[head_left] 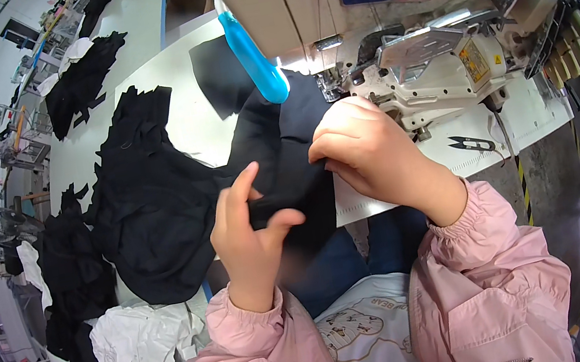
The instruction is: Sewing pieces of black fabric using an industrial sewing machine.
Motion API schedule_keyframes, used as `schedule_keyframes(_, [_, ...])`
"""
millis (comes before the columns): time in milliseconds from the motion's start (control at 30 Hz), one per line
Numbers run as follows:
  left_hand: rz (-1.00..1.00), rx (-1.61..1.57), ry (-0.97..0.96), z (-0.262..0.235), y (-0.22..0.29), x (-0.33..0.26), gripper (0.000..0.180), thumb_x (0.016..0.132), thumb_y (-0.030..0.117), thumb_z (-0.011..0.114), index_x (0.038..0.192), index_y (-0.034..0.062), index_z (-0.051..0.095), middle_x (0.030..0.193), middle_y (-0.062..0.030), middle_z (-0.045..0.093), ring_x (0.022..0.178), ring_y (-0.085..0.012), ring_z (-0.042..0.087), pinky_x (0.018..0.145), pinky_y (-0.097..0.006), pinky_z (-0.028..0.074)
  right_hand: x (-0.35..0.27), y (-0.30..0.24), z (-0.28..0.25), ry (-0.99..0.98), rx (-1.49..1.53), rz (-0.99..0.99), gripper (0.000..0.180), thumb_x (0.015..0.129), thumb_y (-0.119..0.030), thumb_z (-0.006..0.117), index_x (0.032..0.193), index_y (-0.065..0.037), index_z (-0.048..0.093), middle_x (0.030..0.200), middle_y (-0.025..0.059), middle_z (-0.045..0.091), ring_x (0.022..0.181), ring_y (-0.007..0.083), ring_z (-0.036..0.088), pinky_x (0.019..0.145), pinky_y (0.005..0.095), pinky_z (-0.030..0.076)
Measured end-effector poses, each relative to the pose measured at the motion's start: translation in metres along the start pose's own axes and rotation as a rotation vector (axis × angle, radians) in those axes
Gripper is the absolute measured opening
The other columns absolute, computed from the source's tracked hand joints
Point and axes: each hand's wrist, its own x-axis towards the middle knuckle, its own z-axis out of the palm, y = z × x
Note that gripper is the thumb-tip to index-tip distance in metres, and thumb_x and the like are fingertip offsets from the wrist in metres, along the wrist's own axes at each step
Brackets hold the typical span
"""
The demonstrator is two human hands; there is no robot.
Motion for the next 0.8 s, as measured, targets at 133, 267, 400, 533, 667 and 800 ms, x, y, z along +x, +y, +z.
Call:
schedule_keyframes(133, [0.148, 0.211, 0.075, 0.022, 0.007, 0.013, 0.074, 0.070, 0.023, 0.095, 0.137, 0.0138, 0.067, 0.119, -0.0090, 0.065, 0.106, -0.0292, 0.063, 0.095, -0.045, 0.050, 0.003, -0.006, 0.003, 0.010, 0.012, 0.001, 0.022, 0.075, -0.006, 0.081, 0.092, -0.008, 0.066, 0.087, 0.0059, 0.065, 0.087, 0.0310, 0.063, 0.084, 0.0428, 0.049])
schedule_keyframes(267, [0.268, 0.305, 0.101, 0.028, 0.013, 0.014, 0.045, 0.080, 0.005, 0.080, 0.124, 0.0127, 0.074, 0.116, -0.0048, 0.066, 0.110, -0.0277, 0.063, 0.111, -0.051, 0.042, 0.005, -0.008, 0.005, -0.003, -0.027, 0.007, 0.019, 0.082, -0.015, 0.081, 0.091, -0.007, 0.067, 0.083, 0.0074, 0.062, 0.082, 0.0309, 0.062, 0.076, 0.0422, 0.047])
schedule_keyframes(400, [0.207, 0.112, 0.058, 0.017, 0.015, 0.019, 0.032, 0.082, -0.008, 0.068, 0.111, 0.0052, 0.078, 0.097, -0.0088, 0.067, 0.090, -0.0284, 0.066, 0.088, -0.042, 0.052, 0.004, -0.003, 0.005, -0.044, 0.013, 0.025, 0.019, 0.082, -0.011, 0.079, 0.096, -0.005, 0.068, 0.085, 0.0087, 0.063, 0.083, 0.0326, 0.062, 0.077, 0.0428, 0.049])
schedule_keyframes(533, [0.121, -0.112, 0.026, 0.007, 0.018, 0.026, 0.033, 0.085, -0.014, 0.063, 0.110, 0.0016, 0.079, 0.090, -0.0119, 0.065, 0.079, -0.0251, 0.065, 0.069, -0.031, 0.050, 0.006, 0.003, 0.001, 0.002, 0.074, 0.013, 0.022, 0.082, 0.001, 0.074, 0.103, -0.003, 0.068, 0.091, 0.0115, 0.063, 0.088, 0.0344, 0.062, 0.082, 0.0439, 0.051])
schedule_keyframes(667, [-0.075, -0.390, -0.147, -0.004, 0.010, 0.026, 0.021, 0.099, -0.006, 0.062, 0.108, 0.0014, 0.079, 0.094, -0.0068, 0.066, 0.081, -0.0165, 0.060, 0.072, -0.024, 0.045, 0.008, 0.010, -0.004, -0.078, 0.110, 0.051, 0.029, 0.081, 0.012, 0.068, 0.107, 0.001, 0.066, 0.096, 0.0141, 0.063, 0.094, 0.0355, 0.063, 0.087, 0.0449, 0.052])
schedule_keyframes(800, [-0.170, -0.504, -0.215, -0.006, 0.000, 0.022, 0.015, 0.102, 0.000, 0.063, 0.104, 0.0008, 0.078, 0.097, -0.0049, 0.065, 0.084, -0.0145, 0.059, 0.076, -0.023, 0.044, 0.010, 0.015, -0.003, -0.115, 0.172, 0.059, 0.021, 0.082, 0.012, 0.068, 0.100, 0.002, 0.063, 0.096, 0.0139, 0.062, 0.093, 0.0353, 0.061, 0.087, 0.0445, 0.052])
